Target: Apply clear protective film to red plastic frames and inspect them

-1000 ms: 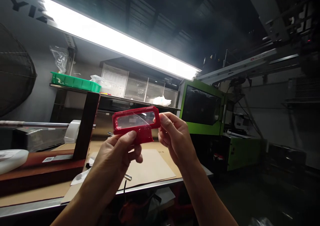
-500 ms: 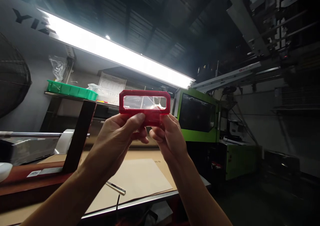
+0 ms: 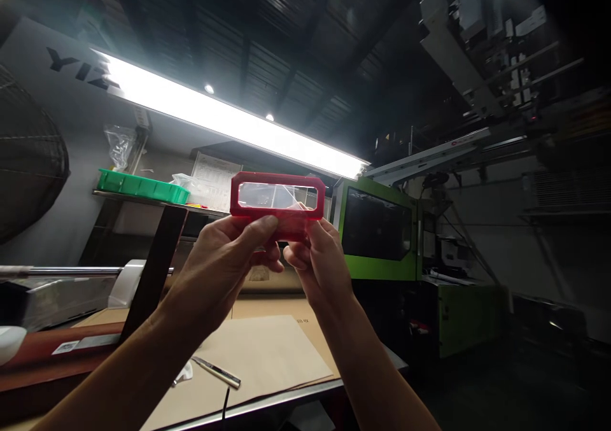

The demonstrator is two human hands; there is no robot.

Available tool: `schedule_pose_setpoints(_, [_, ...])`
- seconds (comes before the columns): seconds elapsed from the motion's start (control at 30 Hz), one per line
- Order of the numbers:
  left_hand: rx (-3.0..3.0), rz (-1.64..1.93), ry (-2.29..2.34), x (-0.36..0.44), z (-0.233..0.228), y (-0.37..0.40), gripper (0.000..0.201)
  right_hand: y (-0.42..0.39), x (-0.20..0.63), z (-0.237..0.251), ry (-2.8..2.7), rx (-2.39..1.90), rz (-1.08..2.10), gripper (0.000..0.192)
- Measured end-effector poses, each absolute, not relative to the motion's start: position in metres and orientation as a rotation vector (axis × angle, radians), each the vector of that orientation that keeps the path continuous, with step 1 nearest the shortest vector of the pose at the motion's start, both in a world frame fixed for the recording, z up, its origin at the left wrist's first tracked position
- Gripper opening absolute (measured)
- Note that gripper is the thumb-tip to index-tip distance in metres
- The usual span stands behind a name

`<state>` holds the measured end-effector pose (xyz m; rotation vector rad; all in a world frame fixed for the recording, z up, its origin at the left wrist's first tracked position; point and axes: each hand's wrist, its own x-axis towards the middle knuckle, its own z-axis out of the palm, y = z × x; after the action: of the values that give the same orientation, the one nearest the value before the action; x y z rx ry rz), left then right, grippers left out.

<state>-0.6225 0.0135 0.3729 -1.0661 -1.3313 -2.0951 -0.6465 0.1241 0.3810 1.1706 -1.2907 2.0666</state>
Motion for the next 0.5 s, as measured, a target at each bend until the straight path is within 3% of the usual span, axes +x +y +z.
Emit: schedule_pose_setpoints(0.5, [-1.052,-2.098,-1.32,-0.6217,0.3736,0.014,0.016,0.1203,-0.6491,0.3806,-1.245,1.091,2.104,0.034])
